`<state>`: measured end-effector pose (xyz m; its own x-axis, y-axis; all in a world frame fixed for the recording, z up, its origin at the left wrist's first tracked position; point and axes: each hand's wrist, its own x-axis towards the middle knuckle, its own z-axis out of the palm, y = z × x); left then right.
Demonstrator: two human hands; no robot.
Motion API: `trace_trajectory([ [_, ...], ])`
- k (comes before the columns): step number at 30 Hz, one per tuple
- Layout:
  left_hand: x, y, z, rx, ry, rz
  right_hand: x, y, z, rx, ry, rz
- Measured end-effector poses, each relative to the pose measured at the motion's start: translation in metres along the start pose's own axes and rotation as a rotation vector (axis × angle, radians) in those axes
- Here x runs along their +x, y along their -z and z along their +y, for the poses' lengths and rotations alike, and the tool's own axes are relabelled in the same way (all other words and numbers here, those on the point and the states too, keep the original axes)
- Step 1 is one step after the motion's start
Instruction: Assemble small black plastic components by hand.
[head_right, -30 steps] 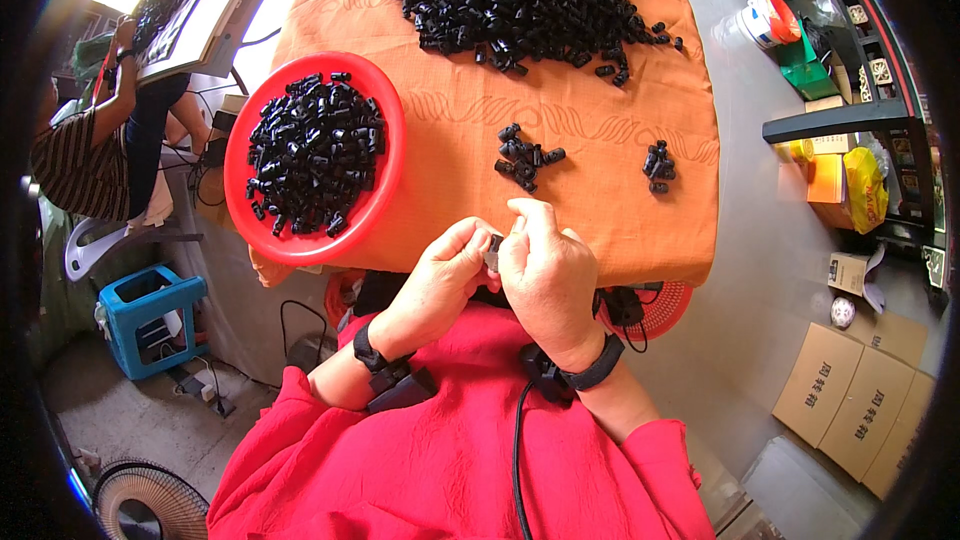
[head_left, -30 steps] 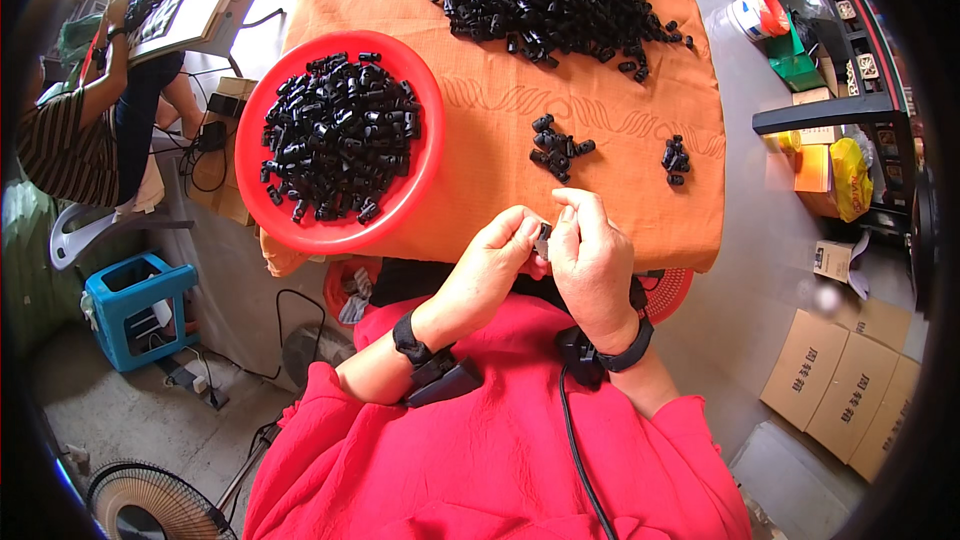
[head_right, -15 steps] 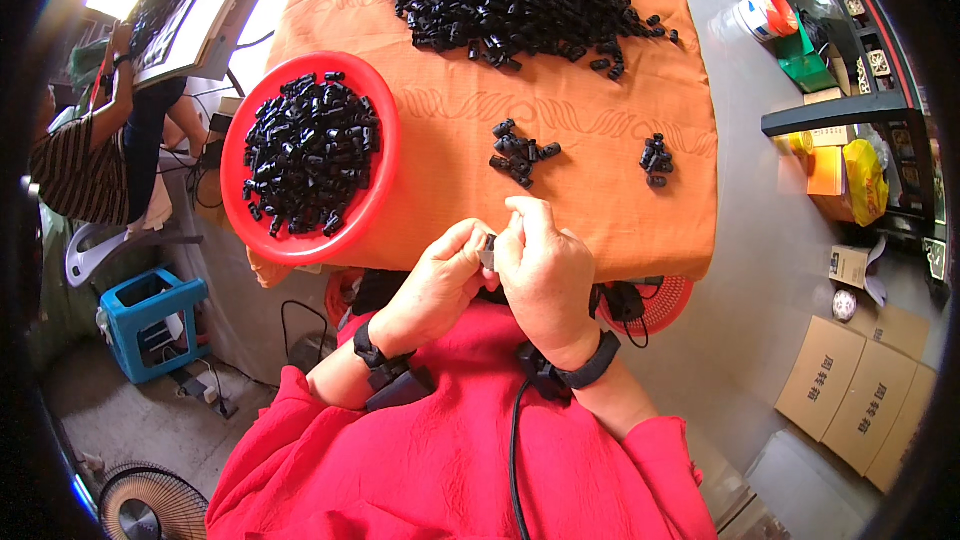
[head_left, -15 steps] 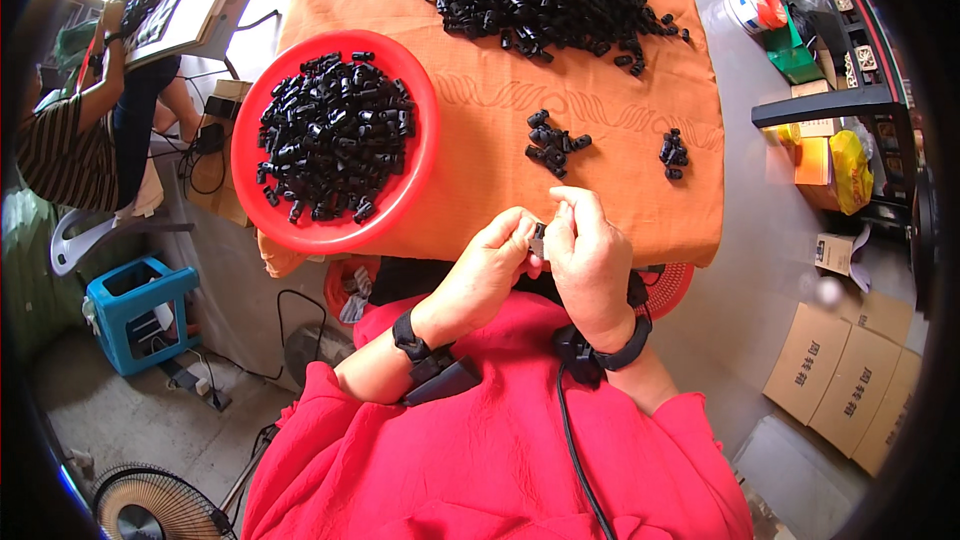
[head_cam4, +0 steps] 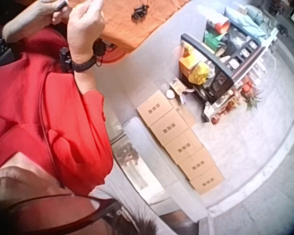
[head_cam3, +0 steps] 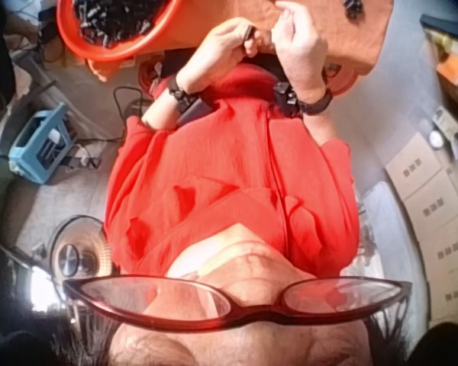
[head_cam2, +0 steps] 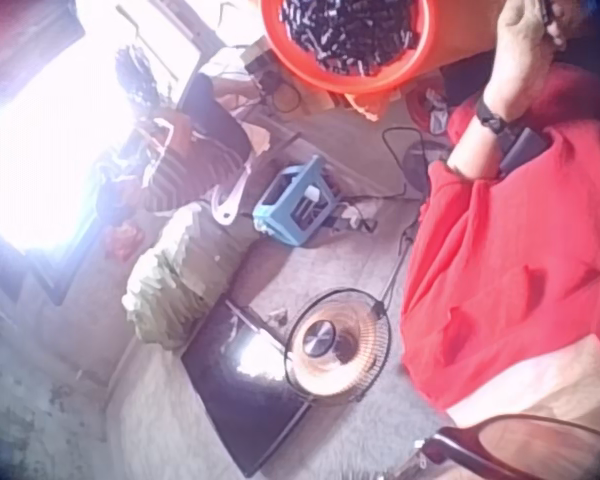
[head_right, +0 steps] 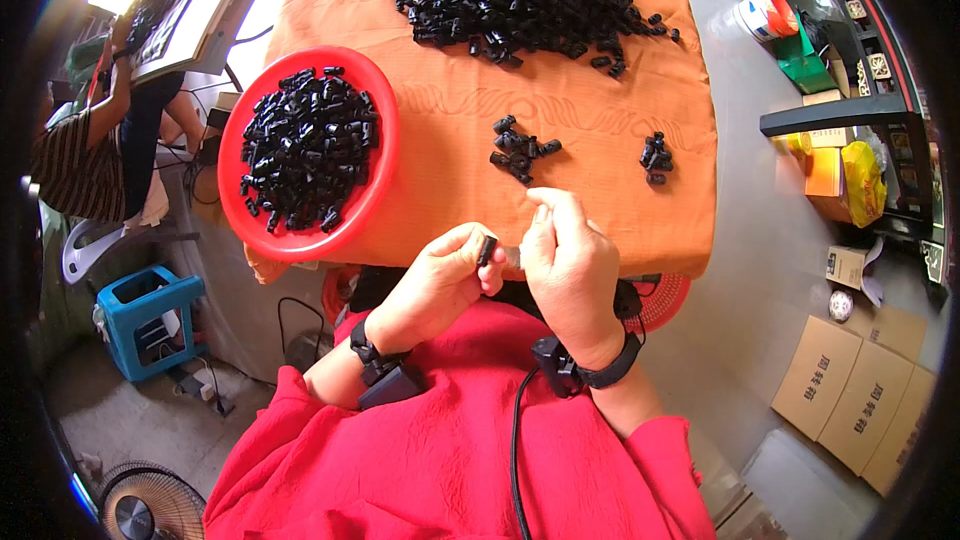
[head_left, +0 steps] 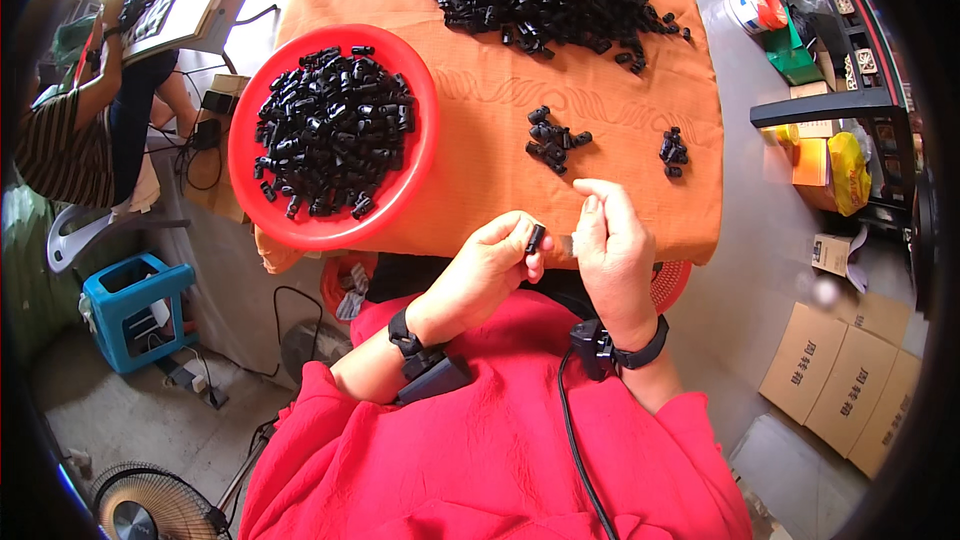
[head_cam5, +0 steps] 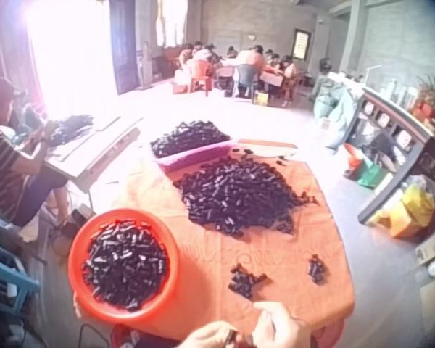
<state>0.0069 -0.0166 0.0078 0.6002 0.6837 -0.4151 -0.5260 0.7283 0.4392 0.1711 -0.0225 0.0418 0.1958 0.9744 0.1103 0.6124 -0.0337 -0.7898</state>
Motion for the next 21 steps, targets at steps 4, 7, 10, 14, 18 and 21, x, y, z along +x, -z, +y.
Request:
trace_trajectory([
  [4,0.000,0.000,-0.001,-0.010,-0.005,-0.024,-0.002,-0.006,-0.009,-0.071,0.083,-0.046],
  [7,0.001,0.002,-0.005,0.031,-0.037,-0.009,-0.004,-0.008,-0.007,-0.116,0.058,-0.119],
  [10,0.002,0.005,-0.007,0.083,-0.050,0.007,-0.005,-0.010,-0.006,-0.138,0.063,-0.129],
  [14,0.002,0.005,-0.007,0.117,-0.064,0.001,-0.005,-0.012,-0.005,-0.126,0.054,-0.119],
  [18,0.001,0.005,-0.007,0.130,-0.061,0.007,-0.005,-0.013,-0.005,-0.127,0.049,-0.121],
  [21,0.001,0.006,-0.006,0.156,-0.056,0.015,-0.005,-0.012,-0.005,-0.123,0.029,-0.134],
])
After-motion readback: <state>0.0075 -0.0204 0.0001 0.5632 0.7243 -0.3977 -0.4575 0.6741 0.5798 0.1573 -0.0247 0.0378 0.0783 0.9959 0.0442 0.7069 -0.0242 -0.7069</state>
